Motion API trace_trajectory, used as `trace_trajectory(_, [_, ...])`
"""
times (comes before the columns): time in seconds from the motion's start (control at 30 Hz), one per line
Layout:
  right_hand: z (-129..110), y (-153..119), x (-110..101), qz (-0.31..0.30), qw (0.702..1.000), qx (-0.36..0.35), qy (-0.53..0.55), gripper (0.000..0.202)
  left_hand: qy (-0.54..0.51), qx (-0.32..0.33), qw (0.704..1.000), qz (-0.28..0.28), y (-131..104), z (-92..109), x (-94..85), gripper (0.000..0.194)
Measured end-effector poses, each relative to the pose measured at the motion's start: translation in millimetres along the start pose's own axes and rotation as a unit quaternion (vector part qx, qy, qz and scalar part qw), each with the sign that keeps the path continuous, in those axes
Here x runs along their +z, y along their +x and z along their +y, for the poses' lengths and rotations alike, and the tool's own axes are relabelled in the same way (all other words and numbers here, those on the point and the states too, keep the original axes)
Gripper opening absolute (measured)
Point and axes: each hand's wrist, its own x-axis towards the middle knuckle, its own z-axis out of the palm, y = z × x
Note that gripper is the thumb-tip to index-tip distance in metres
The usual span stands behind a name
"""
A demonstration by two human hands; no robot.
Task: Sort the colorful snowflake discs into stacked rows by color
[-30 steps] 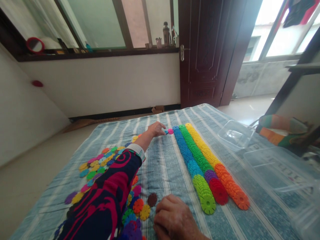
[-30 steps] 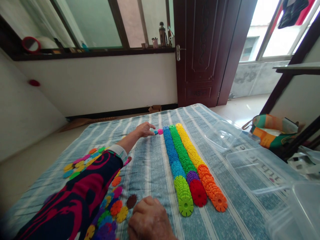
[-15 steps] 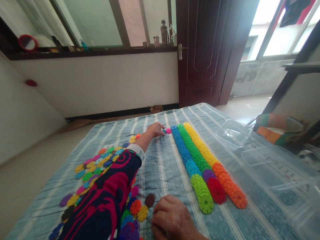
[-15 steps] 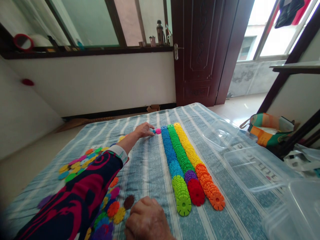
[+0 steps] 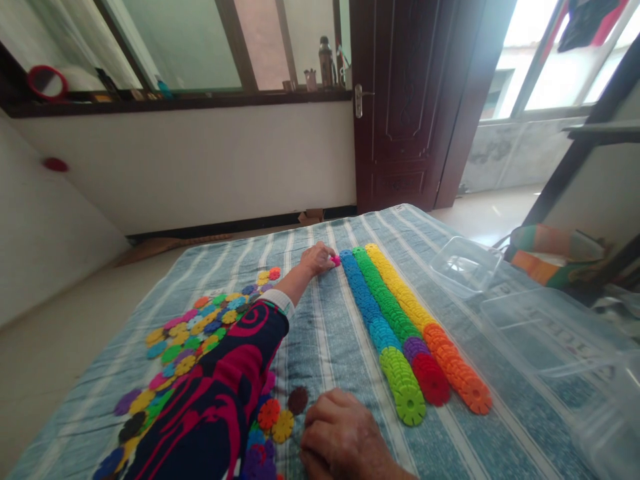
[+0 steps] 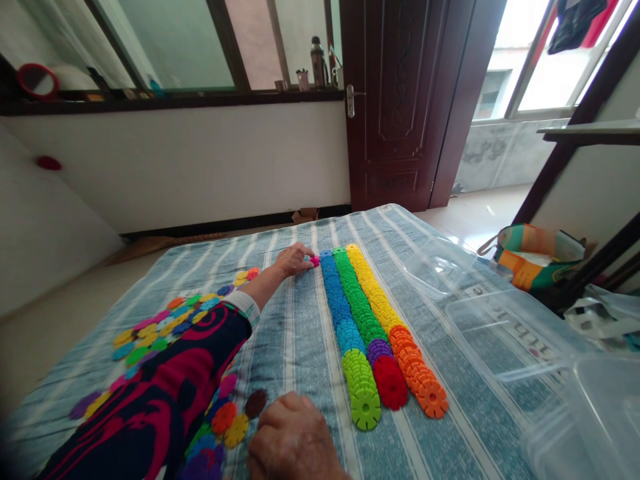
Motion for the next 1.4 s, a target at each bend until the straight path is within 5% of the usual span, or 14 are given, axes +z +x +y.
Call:
trace_trajectory(0.33, [-1,1,-3,-0.014,1.000,0.001,0.003,0.015,-0.012,0.003,0.999,0.030,0,-2,5.4,0.035])
trace_trajectory(0.67, [-5,1,-5,-0.022,1.000,0.007,0.011,0.014,-0.008,-0.009,0.998,0.064,-13,-27,-0.6,0.023])
trace_trajectory(0.83, [-14,6,-18,-0.058,0.997,0.042,0.024,0.016,-0.002,-0.012,0.998,0.065,-56,-46,-2.3,0.023])
trace_trajectory(1.2, [-22,5,-31,-0.092,0.993,0.055,0.056,0.022,-0.020,-0.035,0.998,0.046,-199,-93,-13.8,0.021])
trace_trajectory(1.4, [-22,4,-30,-0.097,0.993,0.051,0.053,0.023,-0.074,-0.042,0.995,0.042,-235,-92,-6.0,0.022])
